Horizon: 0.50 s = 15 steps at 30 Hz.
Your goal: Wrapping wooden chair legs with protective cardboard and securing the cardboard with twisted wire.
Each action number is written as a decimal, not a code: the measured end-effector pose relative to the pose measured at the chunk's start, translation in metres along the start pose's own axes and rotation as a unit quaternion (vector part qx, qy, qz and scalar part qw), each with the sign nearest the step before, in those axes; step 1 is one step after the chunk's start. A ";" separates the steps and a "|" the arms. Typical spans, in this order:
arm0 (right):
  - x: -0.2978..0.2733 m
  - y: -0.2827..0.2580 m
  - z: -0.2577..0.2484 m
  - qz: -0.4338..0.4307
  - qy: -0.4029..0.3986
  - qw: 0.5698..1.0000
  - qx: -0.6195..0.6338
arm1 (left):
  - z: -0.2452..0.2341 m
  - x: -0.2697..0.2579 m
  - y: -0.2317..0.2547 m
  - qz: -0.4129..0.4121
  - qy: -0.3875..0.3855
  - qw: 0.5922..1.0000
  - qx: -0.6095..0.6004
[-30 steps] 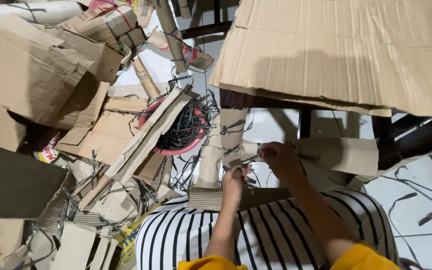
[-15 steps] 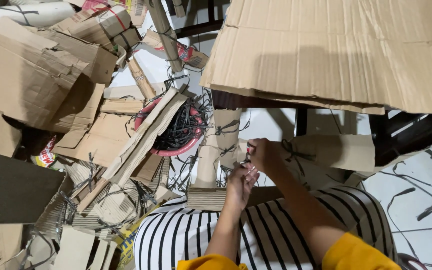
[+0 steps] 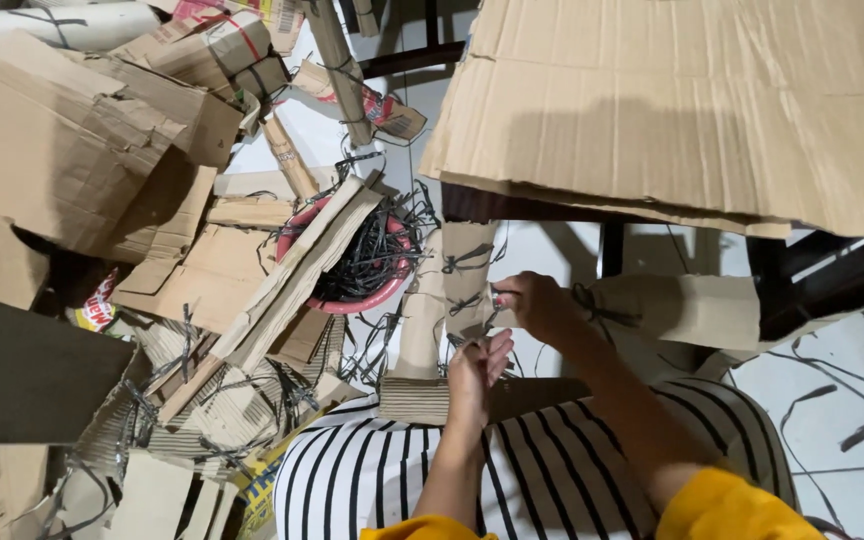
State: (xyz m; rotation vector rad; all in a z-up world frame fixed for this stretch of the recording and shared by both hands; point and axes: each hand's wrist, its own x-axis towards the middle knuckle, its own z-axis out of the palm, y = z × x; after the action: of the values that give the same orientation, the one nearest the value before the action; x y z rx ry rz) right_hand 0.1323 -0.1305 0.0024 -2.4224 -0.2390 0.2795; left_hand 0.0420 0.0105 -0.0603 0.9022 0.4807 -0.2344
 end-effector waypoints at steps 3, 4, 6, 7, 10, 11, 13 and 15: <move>-0.018 -0.007 -0.015 0.003 -0.013 0.999 0.048 | 0.000 -0.005 0.005 -0.001 -0.004 0.993 0.116; -0.023 -0.016 -0.021 0.002 -0.016 0.999 0.048 | 0.006 -0.009 0.004 -0.001 -0.001 0.993 0.114; -0.036 -0.035 -0.033 -0.005 -0.035 0.999 -0.005 | 0.018 -0.018 0.003 0.139 -0.016 0.943 0.302; -0.028 -0.018 -0.023 -0.005 -0.035 0.999 -0.004 | 0.015 -0.014 -0.005 0.139 -0.016 0.942 0.304; -0.013 0.015 -0.002 -0.072 0.002 0.996 -0.062 | 0.006 -0.007 -0.021 0.076 0.000 0.911 0.406; -0.014 0.012 -0.003 -0.107 0.023 0.987 -0.119 | 0.003 -0.006 -0.020 0.070 0.010 0.910 0.409; -0.012 0.013 0.000 -0.142 0.044 0.973 -0.174 | 0.001 -0.010 -0.013 0.064 0.022 0.909 0.412; -0.007 0.025 0.005 -0.232 0.113 0.931 -0.258 | 0.003 -0.020 0.000 0.073 0.031 0.877 0.473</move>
State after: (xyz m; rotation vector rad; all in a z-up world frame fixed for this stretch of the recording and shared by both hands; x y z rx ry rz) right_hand 0.1264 -0.1481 -0.0159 -2.7745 -0.8556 -0.3158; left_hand 0.0255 0.0076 -0.0490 1.9070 0.3399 -0.3065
